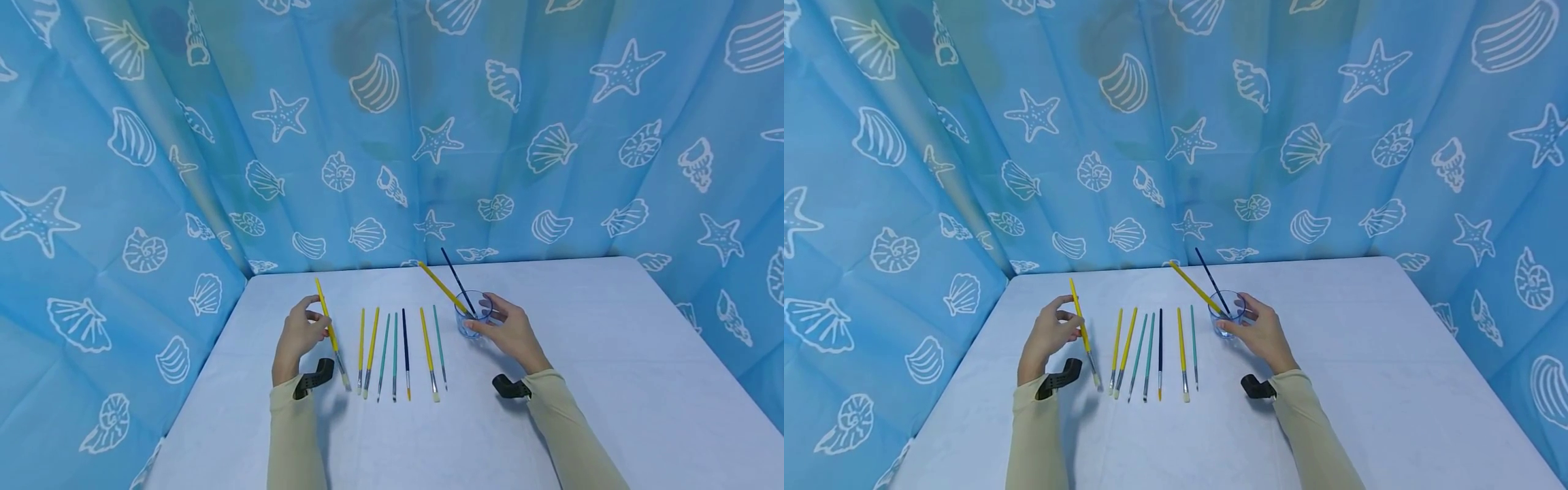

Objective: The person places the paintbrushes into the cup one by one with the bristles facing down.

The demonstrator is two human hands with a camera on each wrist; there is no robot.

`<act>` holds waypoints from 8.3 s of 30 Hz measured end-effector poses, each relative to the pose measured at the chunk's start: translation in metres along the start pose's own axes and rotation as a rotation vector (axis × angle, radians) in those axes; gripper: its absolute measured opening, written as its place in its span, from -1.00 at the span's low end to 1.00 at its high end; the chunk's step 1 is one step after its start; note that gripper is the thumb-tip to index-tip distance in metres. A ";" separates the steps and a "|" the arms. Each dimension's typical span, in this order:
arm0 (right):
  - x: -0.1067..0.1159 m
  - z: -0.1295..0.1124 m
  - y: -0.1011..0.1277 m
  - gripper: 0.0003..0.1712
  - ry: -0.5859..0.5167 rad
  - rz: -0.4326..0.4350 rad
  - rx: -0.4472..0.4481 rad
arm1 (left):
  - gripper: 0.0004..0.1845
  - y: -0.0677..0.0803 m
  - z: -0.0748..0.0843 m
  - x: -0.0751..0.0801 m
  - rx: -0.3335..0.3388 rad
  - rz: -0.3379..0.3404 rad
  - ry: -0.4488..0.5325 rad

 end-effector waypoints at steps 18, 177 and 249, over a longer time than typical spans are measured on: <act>0.000 0.001 -0.001 0.08 -0.018 -0.005 -0.001 | -0.26 0.010 0.034 -0.005 -0.147 0.038 0.207; 0.000 0.005 -0.004 0.07 -0.043 -0.007 0.016 | -0.65 -0.015 0.027 -0.038 -0.172 0.145 0.176; 0.001 0.003 -0.001 0.06 -0.019 -0.004 0.034 | -0.48 -0.013 -0.025 -0.042 0.210 -0.012 -0.106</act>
Point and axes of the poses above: each hand's wrist, its own y-axis away from the middle knuckle, its own x-axis out of the back of the hand, z = x × y, the point moved 10 cm from there along -y, towards the middle knuckle, and after that the axes turned 14 degrees about -z, right-handed, at the moved point
